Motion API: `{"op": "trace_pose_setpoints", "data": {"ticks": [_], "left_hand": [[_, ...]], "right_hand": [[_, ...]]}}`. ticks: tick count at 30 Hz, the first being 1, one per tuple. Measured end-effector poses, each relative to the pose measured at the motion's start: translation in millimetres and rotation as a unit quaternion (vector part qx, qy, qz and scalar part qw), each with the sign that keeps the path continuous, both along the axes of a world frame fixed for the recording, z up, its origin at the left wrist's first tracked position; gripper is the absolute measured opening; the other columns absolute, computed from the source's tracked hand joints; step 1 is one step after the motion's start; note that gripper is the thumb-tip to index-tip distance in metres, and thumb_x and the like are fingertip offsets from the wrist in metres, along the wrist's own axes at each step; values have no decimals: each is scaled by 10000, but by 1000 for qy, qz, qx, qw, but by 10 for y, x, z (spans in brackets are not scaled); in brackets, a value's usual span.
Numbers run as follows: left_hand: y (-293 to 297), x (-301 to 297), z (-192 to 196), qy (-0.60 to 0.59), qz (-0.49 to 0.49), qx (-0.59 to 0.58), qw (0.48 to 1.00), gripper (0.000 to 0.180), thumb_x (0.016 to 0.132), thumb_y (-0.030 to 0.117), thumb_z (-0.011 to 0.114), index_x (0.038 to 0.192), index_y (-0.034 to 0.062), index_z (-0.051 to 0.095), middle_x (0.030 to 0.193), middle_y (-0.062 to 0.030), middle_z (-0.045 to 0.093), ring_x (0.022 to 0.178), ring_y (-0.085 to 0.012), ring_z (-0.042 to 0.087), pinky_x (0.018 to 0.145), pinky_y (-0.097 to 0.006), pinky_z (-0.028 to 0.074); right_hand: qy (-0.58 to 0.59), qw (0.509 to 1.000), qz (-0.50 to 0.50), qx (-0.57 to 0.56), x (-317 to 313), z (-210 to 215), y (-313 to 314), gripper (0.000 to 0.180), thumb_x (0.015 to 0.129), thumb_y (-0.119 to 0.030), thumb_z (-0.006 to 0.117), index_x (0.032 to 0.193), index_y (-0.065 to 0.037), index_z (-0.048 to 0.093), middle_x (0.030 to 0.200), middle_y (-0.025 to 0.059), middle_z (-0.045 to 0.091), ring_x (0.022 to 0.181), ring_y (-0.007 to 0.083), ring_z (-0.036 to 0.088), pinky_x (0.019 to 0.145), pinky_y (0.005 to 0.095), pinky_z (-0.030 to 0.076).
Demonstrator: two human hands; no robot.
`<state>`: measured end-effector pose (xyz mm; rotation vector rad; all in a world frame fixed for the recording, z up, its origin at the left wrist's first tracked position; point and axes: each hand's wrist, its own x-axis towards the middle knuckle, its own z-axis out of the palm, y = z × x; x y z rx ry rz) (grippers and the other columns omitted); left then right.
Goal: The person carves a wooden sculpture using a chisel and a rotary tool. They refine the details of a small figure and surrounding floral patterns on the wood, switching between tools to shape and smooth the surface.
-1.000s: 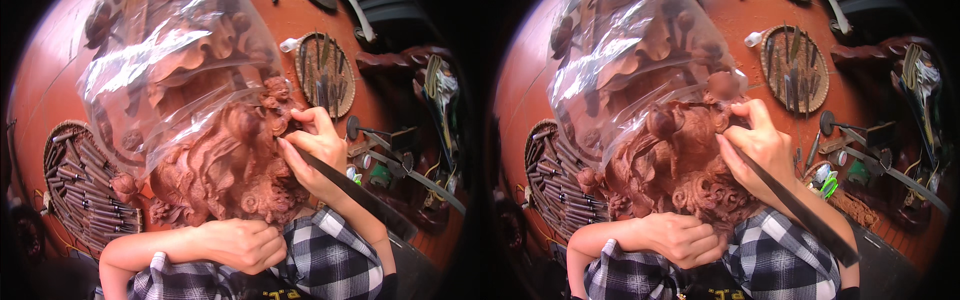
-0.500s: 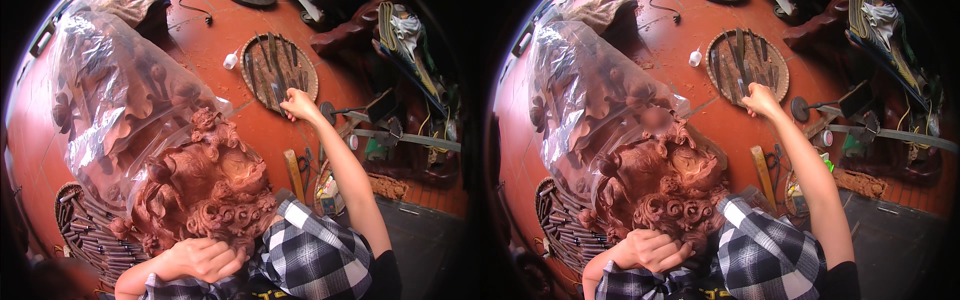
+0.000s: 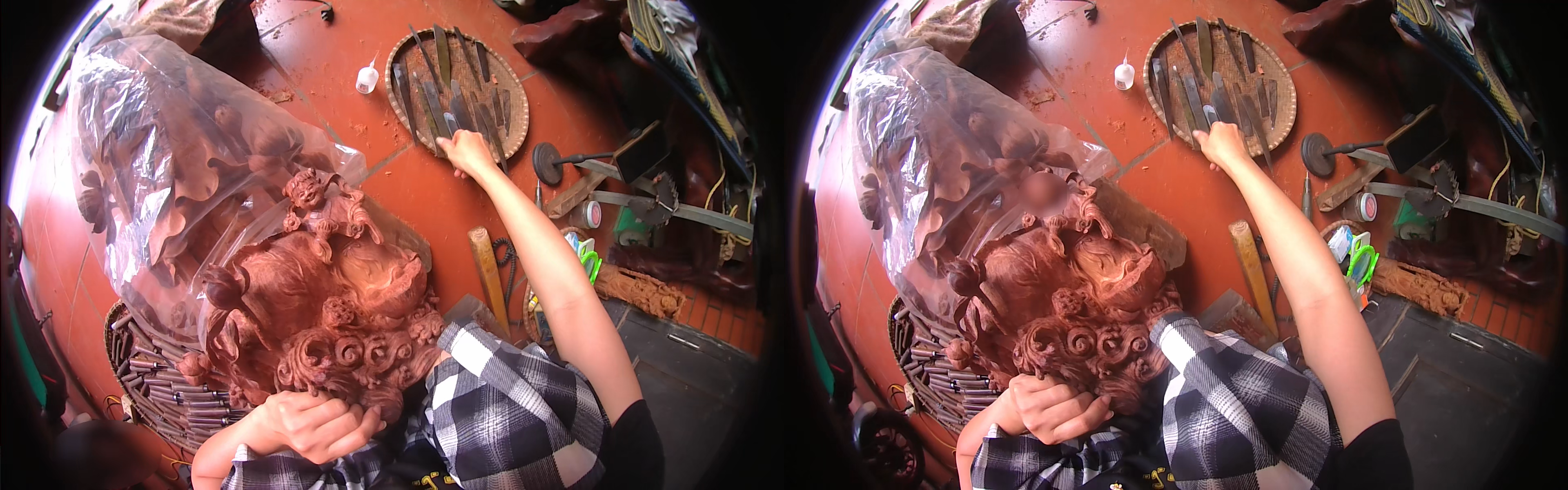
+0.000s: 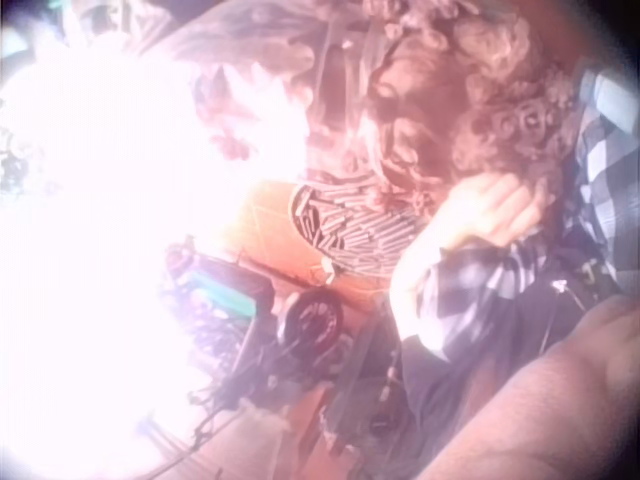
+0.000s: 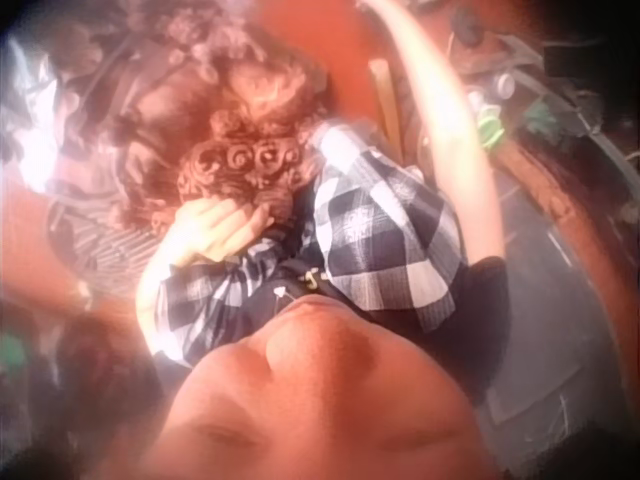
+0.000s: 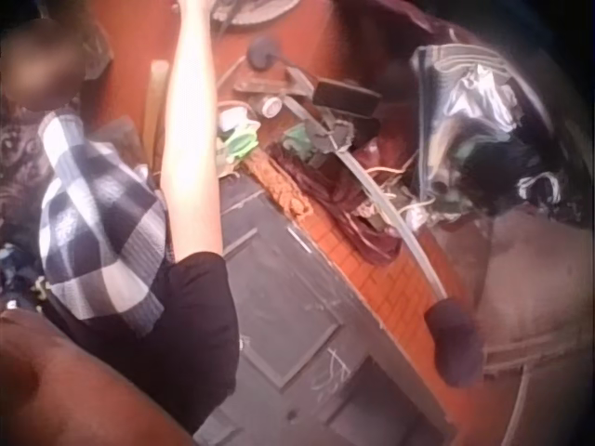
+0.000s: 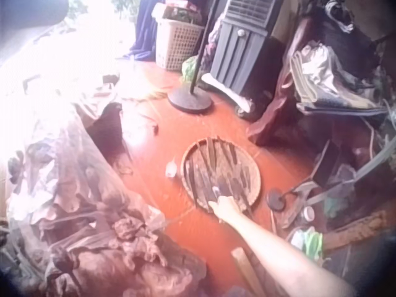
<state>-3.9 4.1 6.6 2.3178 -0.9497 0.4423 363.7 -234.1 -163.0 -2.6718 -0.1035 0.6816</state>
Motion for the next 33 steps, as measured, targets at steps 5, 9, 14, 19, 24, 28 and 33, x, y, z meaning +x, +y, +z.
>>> {"op": "trace_pose_setpoints", "data": {"ticks": [5, 9, 14, 19, 24, 28, 33], "left_hand": [[-36, -18, -5, 12, 6, -7, 1000, 162, 859, 197, 779, 988, 110, 737, 775, 61, 636, 637, -50, 589, 529, -178, 422], [-6, -32, -7, 2, 4, -7, 1000, 162, 856, 187, 774, 991, 105, 737, 784, 54, 638, 649, -58, 597, 543, -177, 433], [42, 0, -51, -34, -19, -6, 999, 163, 826, 186, 760, 962, 99, 744, 754, 65, 614, 595, -26, 527, 512, -161, 355], [-21, -5, -115, -61, 9, -57, 996, 184, 755, 151, 679, 886, 22, 665, 695, 38, 487, 623, -77, 526, 529, -215, 392], [-54, -52, -147, -52, 22, -80, 995, 151, 771, 155, 663, 853, 32, 631, 704, 30, 484, 631, -94, 534, 542, -230, 410], [-91, 8, -208, -65, 8, -94, 993, 129, 789, 141, 687, 865, 41, 659, 682, 54, 449, 601, -71, 499, 520, -215, 374], [-121, -13, -235, -60, 14, -109, 992, 130, 770, 157, 673, 828, 53, 620, 675, 42, 446, 600, -86, 504, 523, -227, 391]], "right_hand": [[-52, 997, -24, -56, 149, -105, -218, 277, 946, -258, 686, 936, 13, 745, 810, 199, 755, 807, 357, 762, 801, 476, 607], [-104, 981, 6, -165, 177, -146, -162, 307, 829, -259, 821, 1005, -13, 765, 1124, 254, 728, 1104, 408, 698, 920, 488, 569], [-110, 975, 52, -187, 219, -337, -269, 326, 756, -250, 786, 964, 1, 781, 1017, 269, 739, 1021, 421, 719, 912, 493, 566], [-68, 997, -9, -48, 296, -139, -432, 244, 836, -190, 677, 775, 41, 728, 686, 175, 726, 580, 198, 721, 636, 325, 592], [132, 847, -8, 514, -211, 1011, -139, 104, 985, -42, 675, 1078, -38, 629, 1045, 68, 674, 908, 148, 707, 813, 261, 591], [92, 824, 126, 545, -927, 1865, 189, 358, 1057, -338, 607, 839, -63, 540, 852, 22, 523, 714, 109, 557, 639, 229, 436], [104, 859, 114, 488, -1767, 2155, 685, 351, 1021, -186, 658, 1252, 75, 615, 1154, 190, 703, 868, 182, 736, 777, 273, 604]]}}
